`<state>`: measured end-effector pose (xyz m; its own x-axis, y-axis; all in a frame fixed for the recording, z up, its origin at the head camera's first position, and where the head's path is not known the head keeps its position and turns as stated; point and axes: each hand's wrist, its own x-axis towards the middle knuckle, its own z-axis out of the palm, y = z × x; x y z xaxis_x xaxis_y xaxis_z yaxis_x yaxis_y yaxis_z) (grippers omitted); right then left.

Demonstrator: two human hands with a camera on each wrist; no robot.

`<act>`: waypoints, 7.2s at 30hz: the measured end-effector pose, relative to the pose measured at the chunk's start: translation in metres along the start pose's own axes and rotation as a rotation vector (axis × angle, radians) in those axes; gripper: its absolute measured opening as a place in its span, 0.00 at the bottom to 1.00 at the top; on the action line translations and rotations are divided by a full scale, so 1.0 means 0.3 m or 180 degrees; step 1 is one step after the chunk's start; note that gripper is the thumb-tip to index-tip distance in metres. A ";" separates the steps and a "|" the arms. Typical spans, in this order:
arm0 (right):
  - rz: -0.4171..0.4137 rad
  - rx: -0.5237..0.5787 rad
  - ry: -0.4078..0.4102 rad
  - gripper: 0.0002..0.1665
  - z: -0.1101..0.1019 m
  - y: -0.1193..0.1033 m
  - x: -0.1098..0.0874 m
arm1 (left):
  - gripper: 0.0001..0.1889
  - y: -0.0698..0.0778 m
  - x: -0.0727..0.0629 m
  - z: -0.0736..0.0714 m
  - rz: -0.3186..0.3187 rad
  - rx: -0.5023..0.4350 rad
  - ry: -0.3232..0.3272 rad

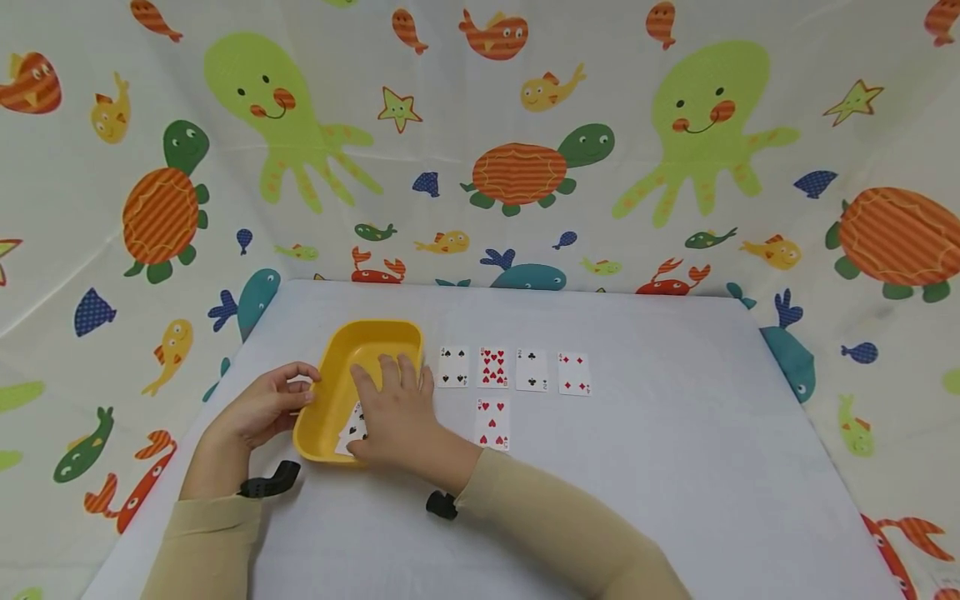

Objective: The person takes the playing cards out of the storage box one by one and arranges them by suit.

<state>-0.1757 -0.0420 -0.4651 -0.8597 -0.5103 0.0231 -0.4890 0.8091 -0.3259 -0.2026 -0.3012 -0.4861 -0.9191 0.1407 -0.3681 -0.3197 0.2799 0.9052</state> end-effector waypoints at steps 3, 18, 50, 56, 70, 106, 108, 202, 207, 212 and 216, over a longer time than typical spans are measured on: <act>-0.0005 0.0003 -0.0062 0.64 0.013 -0.012 0.013 | 0.19 0.002 0.001 0.000 -0.0007 0.0001 -0.0004; 0.0021 -0.0161 -0.0162 0.63 0.066 -0.049 0.068 | 0.18 -0.005 0.000 -0.006 0.0007 -0.0036 -0.0027; 0.0217 -0.0672 -0.0616 0.40 0.096 -0.079 0.113 | 0.17 0.004 -0.005 -0.006 -0.0006 -0.0069 -0.0058; 0.0185 -0.0678 -0.0548 0.38 0.097 -0.079 0.109 | 0.17 0.004 -0.005 -0.006 -0.0016 -0.0072 -0.0056; 0.0090 -0.0493 -0.0120 0.46 0.103 -0.070 0.099 | 0.17 0.006 -0.007 -0.005 0.0013 -0.0076 -0.0065; -0.0331 0.0311 -0.0103 0.53 0.048 -0.030 0.101 | 0.17 -0.001 -0.003 -0.001 -0.0009 -0.0021 -0.0001; -0.0341 0.0370 -0.0125 0.53 0.041 -0.026 0.101 | 0.17 -0.002 -0.003 -0.001 -0.0018 -0.0020 0.0006; 0.0080 0.0781 -0.0464 0.63 0.024 0.348 -0.110 | 0.19 0.003 -0.003 0.006 -0.0055 -0.0038 0.0077; 0.0109 0.0764 -0.0477 0.62 0.022 0.348 -0.110 | 0.19 0.002 -0.004 0.005 -0.0044 -0.0045 0.0068; 0.0143 0.0739 -0.0418 0.62 0.005 0.340 -0.113 | 0.19 0.004 -0.006 0.005 -0.0046 -0.0039 0.0068; 0.0172 0.0742 -0.0318 0.63 -0.011 0.333 -0.108 | 0.18 0.005 -0.006 0.005 -0.0045 -0.0042 0.0054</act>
<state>-0.1973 0.0563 -0.4954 -0.8592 -0.5037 -0.0900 -0.3855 0.7528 -0.5335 -0.2011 -0.2997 -0.4845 -0.9182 0.1205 -0.3772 -0.3355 0.2691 0.9028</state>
